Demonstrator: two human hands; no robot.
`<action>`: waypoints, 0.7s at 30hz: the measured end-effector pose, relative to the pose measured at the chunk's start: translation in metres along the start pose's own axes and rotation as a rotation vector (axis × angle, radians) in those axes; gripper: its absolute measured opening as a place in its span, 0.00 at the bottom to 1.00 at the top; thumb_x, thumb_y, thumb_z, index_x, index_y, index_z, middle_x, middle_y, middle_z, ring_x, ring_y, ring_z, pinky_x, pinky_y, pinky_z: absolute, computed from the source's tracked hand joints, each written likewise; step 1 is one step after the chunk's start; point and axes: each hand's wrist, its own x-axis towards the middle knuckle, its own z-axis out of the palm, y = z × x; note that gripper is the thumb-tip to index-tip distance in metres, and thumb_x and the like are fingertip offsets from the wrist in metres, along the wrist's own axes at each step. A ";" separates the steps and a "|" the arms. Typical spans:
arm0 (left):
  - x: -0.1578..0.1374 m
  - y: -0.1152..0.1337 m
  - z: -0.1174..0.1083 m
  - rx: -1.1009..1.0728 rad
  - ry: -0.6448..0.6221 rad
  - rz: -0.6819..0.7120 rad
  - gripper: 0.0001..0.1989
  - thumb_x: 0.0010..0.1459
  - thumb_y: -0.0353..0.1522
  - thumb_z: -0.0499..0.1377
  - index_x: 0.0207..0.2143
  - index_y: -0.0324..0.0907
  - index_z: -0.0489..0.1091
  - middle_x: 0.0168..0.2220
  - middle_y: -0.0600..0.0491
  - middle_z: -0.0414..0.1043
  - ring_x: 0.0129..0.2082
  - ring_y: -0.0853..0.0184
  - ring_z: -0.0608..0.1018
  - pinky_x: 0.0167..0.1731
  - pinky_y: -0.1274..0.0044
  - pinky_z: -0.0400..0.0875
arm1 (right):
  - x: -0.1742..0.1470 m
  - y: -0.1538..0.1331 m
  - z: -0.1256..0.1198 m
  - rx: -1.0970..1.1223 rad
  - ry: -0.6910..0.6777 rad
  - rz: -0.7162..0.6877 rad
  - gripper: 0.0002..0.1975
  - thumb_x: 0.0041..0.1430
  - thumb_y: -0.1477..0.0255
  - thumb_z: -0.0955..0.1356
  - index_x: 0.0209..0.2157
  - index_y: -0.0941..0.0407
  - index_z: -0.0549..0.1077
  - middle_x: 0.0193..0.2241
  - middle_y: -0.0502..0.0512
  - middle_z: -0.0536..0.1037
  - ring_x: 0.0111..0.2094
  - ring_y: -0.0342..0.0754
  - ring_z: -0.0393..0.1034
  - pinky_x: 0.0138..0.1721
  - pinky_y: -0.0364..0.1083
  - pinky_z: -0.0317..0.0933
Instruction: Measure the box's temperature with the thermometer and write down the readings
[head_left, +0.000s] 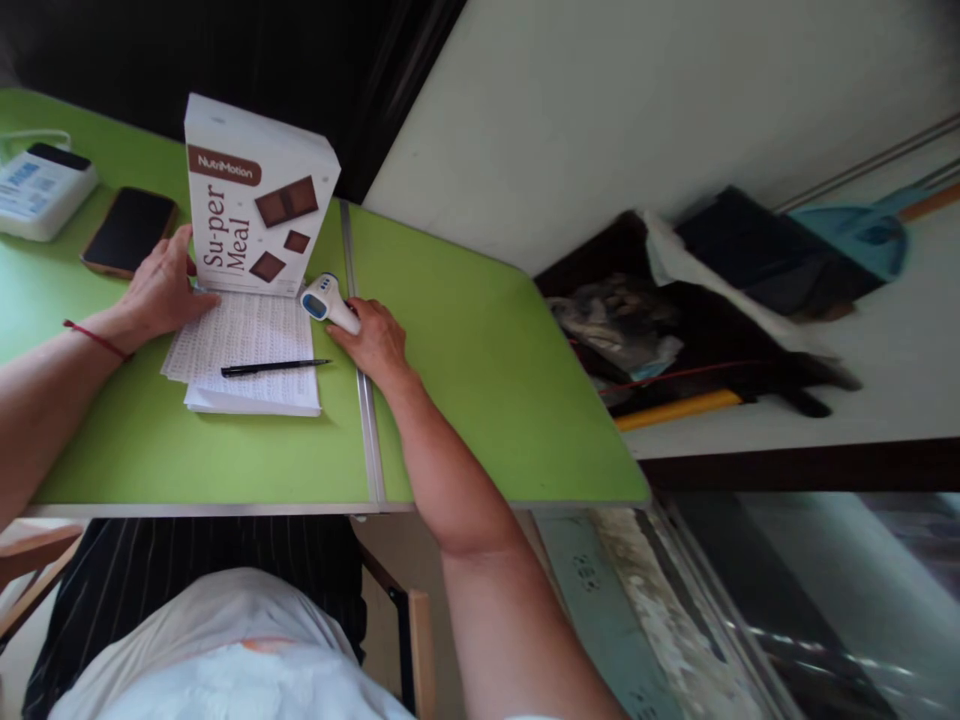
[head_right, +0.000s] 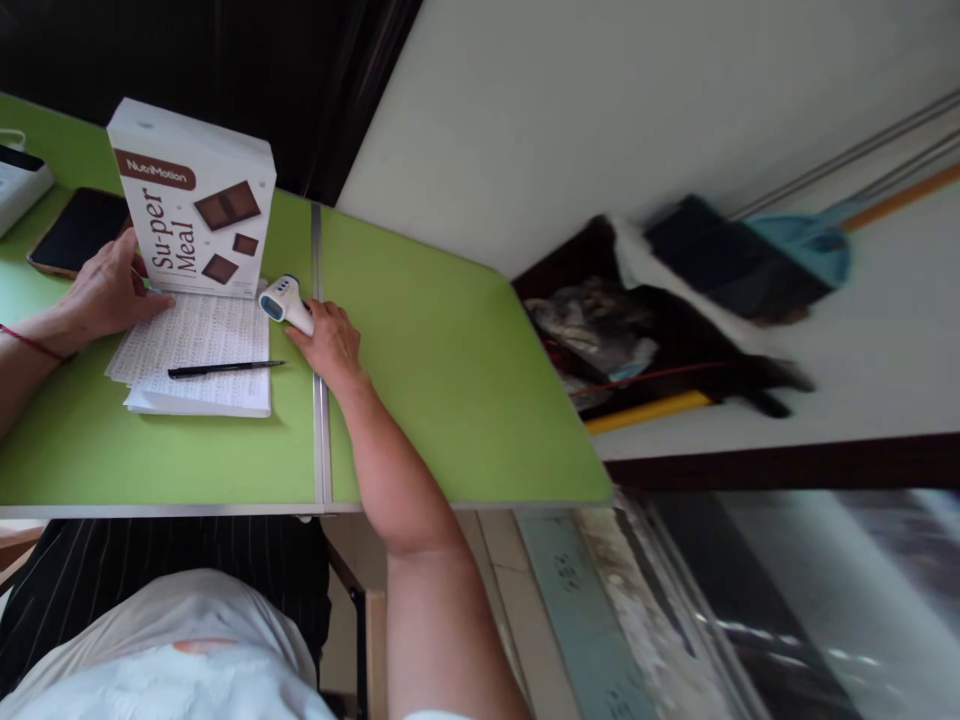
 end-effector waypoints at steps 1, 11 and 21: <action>0.000 0.000 0.000 -0.004 0.000 0.002 0.38 0.54 0.33 0.64 0.65 0.31 0.56 0.45 0.43 0.72 0.47 0.54 0.74 0.53 0.62 0.71 | 0.000 0.000 0.000 0.001 0.000 0.002 0.24 0.61 0.62 0.72 0.56 0.57 0.73 0.49 0.65 0.77 0.49 0.58 0.73 0.46 0.57 0.69; 0.000 0.000 0.000 -0.019 -0.010 -0.002 0.39 0.53 0.33 0.64 0.65 0.31 0.56 0.45 0.44 0.71 0.44 0.57 0.74 0.52 0.63 0.72 | -0.001 -0.006 -0.007 -0.016 -0.034 0.035 0.24 0.61 0.64 0.73 0.56 0.59 0.72 0.50 0.64 0.77 0.48 0.57 0.72 0.47 0.54 0.68; -0.004 -0.003 0.000 -0.014 -0.042 -0.041 0.39 0.54 0.34 0.62 0.65 0.31 0.54 0.47 0.43 0.71 0.48 0.55 0.73 0.54 0.63 0.70 | -0.004 -0.009 -0.008 0.031 -0.060 0.038 0.24 0.60 0.66 0.73 0.56 0.58 0.73 0.50 0.65 0.77 0.50 0.59 0.72 0.46 0.56 0.70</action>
